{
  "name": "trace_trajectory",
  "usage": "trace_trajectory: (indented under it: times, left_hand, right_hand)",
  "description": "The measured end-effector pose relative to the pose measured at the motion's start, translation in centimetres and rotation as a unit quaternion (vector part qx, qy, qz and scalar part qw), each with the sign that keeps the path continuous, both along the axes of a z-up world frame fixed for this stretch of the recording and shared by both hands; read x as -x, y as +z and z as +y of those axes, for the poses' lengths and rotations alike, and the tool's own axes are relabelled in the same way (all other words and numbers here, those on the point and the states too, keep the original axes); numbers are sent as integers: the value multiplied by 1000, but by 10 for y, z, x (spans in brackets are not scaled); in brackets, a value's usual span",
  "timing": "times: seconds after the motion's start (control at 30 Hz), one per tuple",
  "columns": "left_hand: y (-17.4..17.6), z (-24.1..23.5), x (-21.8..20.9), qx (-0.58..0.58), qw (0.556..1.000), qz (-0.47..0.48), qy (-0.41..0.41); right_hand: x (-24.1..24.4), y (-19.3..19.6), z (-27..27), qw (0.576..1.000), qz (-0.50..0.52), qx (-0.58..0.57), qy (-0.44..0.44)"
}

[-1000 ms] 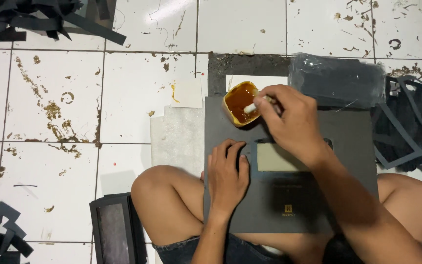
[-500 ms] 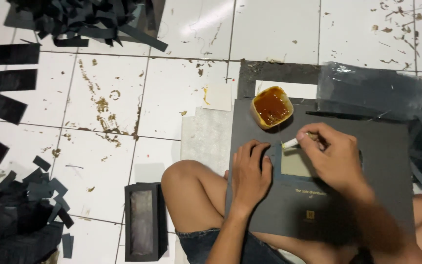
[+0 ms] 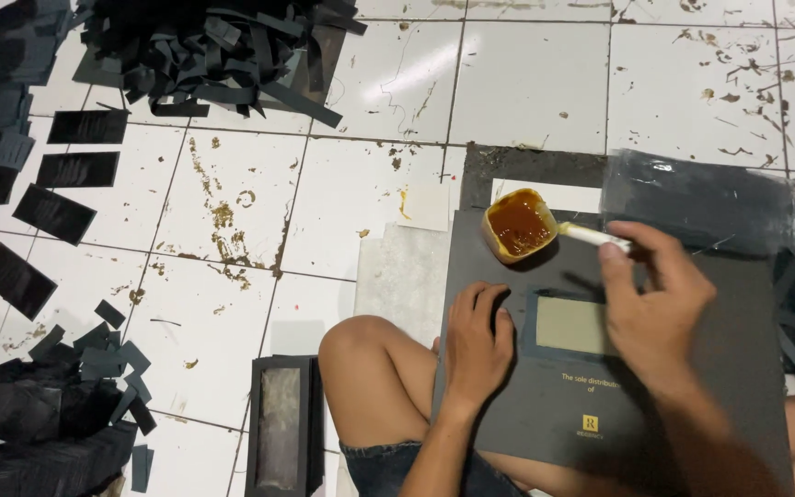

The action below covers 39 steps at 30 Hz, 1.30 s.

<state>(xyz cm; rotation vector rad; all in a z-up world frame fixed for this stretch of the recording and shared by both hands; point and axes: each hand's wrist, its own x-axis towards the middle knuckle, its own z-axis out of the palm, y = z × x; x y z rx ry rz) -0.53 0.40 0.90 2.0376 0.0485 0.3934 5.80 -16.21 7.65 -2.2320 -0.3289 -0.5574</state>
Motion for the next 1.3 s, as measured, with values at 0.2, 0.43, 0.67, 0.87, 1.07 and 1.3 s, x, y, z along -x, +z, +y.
trace_trajectory:
  times: [0.2, 0.43, 0.67, 0.87, 1.07, 1.3]
  left_hand:
    - [-4, 5, 0, 45, 999, 21, -6]
    - [-10, 4, 0, 67, 998, 15, 3]
    - [-11, 4, 0, 75, 997, 12, 11]
    - [-11, 4, -1, 68, 998, 10, 12]
    - [-13, 3, -1, 63, 998, 1, 15]
    - [-17, 3, -1, 59, 998, -10, 18]
  right_hand:
    - [14, -28, 9, 958, 269, -98, -33]
    - [36, -41, -7, 971, 230, -28, -49]
    - [37, -58, 1, 992, 114, 60, -4]
    - [27, -69, 6, 995, 20, 96, 37]
    - [28, -62, 14, 982, -58, 168, 71]
    - [58, -62, 11, 975, -20, 198, 100]
